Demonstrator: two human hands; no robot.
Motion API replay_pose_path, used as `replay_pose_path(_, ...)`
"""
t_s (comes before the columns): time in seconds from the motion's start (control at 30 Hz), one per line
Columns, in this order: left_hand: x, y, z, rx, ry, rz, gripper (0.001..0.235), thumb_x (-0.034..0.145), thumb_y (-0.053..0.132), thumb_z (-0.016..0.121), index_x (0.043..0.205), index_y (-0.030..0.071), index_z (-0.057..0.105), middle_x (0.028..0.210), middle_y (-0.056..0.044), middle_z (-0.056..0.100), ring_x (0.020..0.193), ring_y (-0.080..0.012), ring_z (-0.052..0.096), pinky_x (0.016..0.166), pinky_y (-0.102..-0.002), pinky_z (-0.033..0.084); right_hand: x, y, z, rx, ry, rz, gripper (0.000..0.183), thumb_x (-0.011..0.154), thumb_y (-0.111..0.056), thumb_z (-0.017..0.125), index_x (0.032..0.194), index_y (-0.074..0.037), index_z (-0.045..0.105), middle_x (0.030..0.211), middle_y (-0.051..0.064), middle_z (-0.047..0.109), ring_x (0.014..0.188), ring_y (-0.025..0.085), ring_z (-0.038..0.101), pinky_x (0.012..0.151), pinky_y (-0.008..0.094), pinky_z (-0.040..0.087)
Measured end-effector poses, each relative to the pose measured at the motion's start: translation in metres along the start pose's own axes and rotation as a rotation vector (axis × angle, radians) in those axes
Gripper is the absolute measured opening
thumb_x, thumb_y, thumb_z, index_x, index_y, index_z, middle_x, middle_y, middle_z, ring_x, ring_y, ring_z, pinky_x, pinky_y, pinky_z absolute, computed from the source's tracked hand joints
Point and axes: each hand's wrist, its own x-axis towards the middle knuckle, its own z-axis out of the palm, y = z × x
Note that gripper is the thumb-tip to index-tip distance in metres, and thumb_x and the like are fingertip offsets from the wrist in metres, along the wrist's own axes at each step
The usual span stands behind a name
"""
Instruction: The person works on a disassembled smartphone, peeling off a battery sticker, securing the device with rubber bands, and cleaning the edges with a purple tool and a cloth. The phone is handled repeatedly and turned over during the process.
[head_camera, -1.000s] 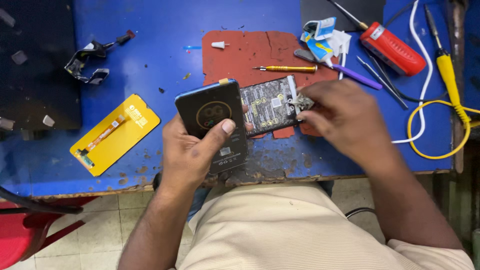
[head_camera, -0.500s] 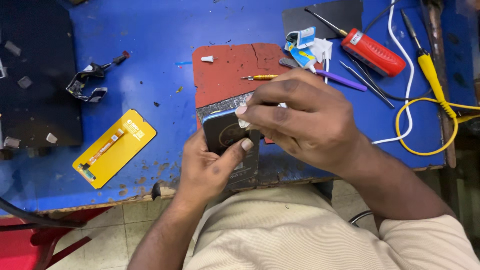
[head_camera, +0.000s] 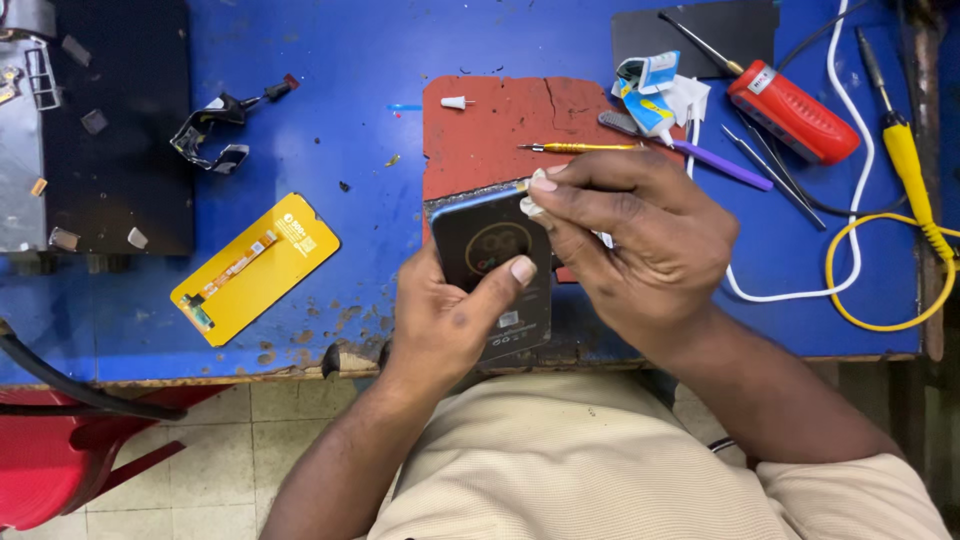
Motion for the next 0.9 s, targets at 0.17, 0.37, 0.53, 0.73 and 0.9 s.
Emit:
replay_pose_path(0.17, 0.002, -0.003, -0.003, -0.076, 0.067, 0.07, 0.027, 0.099, 0.005, 0.072, 0.124, 0.0, 0.065, 0.11, -0.003, 0.072, 0.099, -0.0092, 0.067, 0.091, -0.027, 0.056, -0.024, 0.004, 0.015, 0.11, 0.043, 0.07, 0.024, 0.094, 0.008, 0.083, 0.113, -0.004, 0.074, 0.11, 0.009, 0.07, 0.095, 0.016, 0.072, 0.078, 0.024, 0.06)
replay_pose_path(0.37, 0.005, 0.003, -0.01, -0.157, 0.188, 0.169, 0.027, 0.098, 0.002, 0.074, 0.123, 0.0, 0.064, 0.108, -0.003, 0.07, 0.097, -0.0102, 0.066, 0.09, -0.028, 0.055, -0.042, 0.003, 0.022, 0.109, -0.037, 0.038, 0.025, 0.088, 0.009, 0.082, 0.11, -0.003, 0.075, 0.106, 0.008, 0.07, 0.1, 0.021, 0.071, 0.086, 0.03, 0.06)
replay_pose_path(0.53, 0.008, 0.015, -0.022, -0.247, 0.241, 0.258, 0.029, 0.101, 0.0, 0.074, 0.127, -0.001, 0.061, 0.113, -0.005, 0.069, 0.101, -0.0121, 0.067, 0.095, -0.028, 0.055, -0.059, 0.007, 0.025, 0.158, -0.09, 0.083, 0.026, 0.085, 0.009, 0.081, 0.106, -0.003, 0.075, 0.1, 0.008, 0.07, 0.096, 0.02, 0.072, 0.086, 0.03, 0.059)
replay_pose_path(0.73, 0.017, 0.024, -0.032, -0.567, 0.207, 0.331, 0.026, 0.109, -0.001, 0.071, 0.131, -0.005, 0.058, 0.113, -0.009, 0.068, 0.097, -0.0147, 0.064, 0.093, -0.029, 0.052, -0.074, -0.002, 0.035, 0.227, -0.203, 0.105, 0.024, 0.084, 0.007, 0.08, 0.106, -0.001, 0.075, 0.103, 0.011, 0.073, 0.096, 0.022, 0.074, 0.081, 0.03, 0.062)
replay_pose_path(0.9, 0.025, 0.027, -0.043, -0.809, 0.055, 0.3, 0.035, 0.107, 0.004, 0.071, 0.138, -0.003, 0.056, 0.113, -0.011, 0.069, 0.099, -0.0191, 0.071, 0.089, -0.038, 0.06, -0.062, 0.016, 0.01, -0.09, -0.112, 0.108, 0.022, 0.092, 0.006, 0.08, 0.109, -0.006, 0.073, 0.107, 0.008, 0.075, 0.094, 0.02, 0.076, 0.08, 0.027, 0.059)
